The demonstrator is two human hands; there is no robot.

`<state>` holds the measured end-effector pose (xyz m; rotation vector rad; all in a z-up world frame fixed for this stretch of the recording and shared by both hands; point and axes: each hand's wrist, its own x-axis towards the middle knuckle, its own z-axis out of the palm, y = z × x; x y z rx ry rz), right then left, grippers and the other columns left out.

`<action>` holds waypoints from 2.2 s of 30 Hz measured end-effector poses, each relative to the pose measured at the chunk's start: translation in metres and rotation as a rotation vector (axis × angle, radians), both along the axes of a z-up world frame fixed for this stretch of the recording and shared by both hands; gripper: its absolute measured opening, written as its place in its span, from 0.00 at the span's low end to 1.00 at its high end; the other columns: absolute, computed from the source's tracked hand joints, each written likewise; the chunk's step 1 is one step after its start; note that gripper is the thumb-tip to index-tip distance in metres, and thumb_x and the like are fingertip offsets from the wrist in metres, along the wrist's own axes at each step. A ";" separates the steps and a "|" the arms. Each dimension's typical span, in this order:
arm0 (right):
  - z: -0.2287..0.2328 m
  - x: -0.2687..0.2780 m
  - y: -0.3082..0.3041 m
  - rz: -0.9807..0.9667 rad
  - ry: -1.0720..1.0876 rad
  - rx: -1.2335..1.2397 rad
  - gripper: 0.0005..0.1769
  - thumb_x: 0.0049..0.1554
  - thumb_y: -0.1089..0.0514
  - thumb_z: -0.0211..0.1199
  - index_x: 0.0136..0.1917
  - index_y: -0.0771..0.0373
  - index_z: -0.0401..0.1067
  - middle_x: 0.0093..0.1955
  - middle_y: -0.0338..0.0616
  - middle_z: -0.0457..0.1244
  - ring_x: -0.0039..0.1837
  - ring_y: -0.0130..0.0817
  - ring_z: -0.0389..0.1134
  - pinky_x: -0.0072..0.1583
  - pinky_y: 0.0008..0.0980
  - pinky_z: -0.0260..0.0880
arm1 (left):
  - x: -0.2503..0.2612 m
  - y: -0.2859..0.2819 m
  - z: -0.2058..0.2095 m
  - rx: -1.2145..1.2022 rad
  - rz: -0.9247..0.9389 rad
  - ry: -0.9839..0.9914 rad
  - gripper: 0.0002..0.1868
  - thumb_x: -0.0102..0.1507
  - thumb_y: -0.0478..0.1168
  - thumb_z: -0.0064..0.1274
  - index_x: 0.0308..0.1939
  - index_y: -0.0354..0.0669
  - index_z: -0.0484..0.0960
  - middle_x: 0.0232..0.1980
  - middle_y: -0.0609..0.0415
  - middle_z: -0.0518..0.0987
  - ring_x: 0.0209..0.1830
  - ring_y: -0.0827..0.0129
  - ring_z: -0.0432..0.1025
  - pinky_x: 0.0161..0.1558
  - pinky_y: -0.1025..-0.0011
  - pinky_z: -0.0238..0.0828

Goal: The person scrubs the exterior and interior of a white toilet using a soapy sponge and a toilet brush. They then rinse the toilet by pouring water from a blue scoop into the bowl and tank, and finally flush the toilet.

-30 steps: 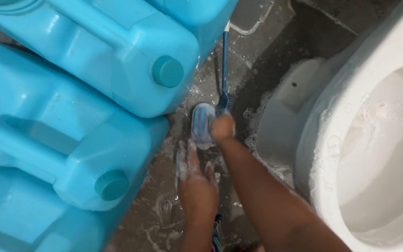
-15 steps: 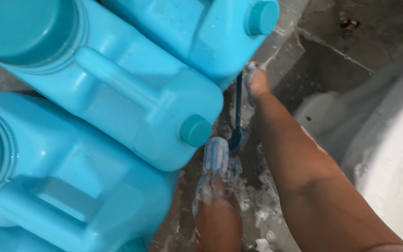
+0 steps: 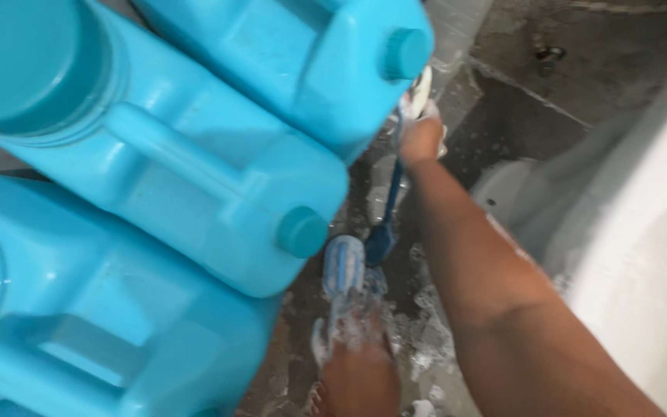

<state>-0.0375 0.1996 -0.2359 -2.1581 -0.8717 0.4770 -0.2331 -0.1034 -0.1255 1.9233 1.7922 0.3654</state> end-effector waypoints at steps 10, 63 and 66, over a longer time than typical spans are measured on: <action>0.212 -0.085 -0.200 0.335 -0.264 0.035 0.17 0.47 0.56 0.73 0.47 0.64 0.74 0.48 0.55 0.67 0.49 0.56 0.69 0.50 0.48 0.70 | -0.002 -0.129 -0.040 -0.124 0.266 -0.030 0.28 0.55 0.46 0.59 0.60 0.50 0.77 0.64 0.48 0.74 0.67 0.51 0.69 0.69 0.51 0.61; 0.379 0.141 -0.520 0.140 0.100 -1.271 0.21 0.62 0.40 0.50 0.64 0.50 0.67 0.56 0.47 0.72 0.60 0.48 0.74 0.62 0.47 0.72 | 0.200 -0.009 0.113 0.330 -0.158 0.034 0.26 0.69 0.43 0.49 0.71 0.47 0.73 0.79 0.52 0.64 0.77 0.54 0.62 0.72 0.47 0.58; 0.367 0.139 -0.557 0.107 0.067 -1.435 0.28 0.67 0.35 0.44 0.76 0.44 0.55 0.62 0.48 0.67 0.63 0.45 0.71 0.64 0.45 0.71 | 0.200 -0.008 0.113 0.308 -0.167 0.010 0.23 0.70 0.43 0.47 0.70 0.46 0.74 0.78 0.54 0.66 0.77 0.55 0.62 0.72 0.48 0.57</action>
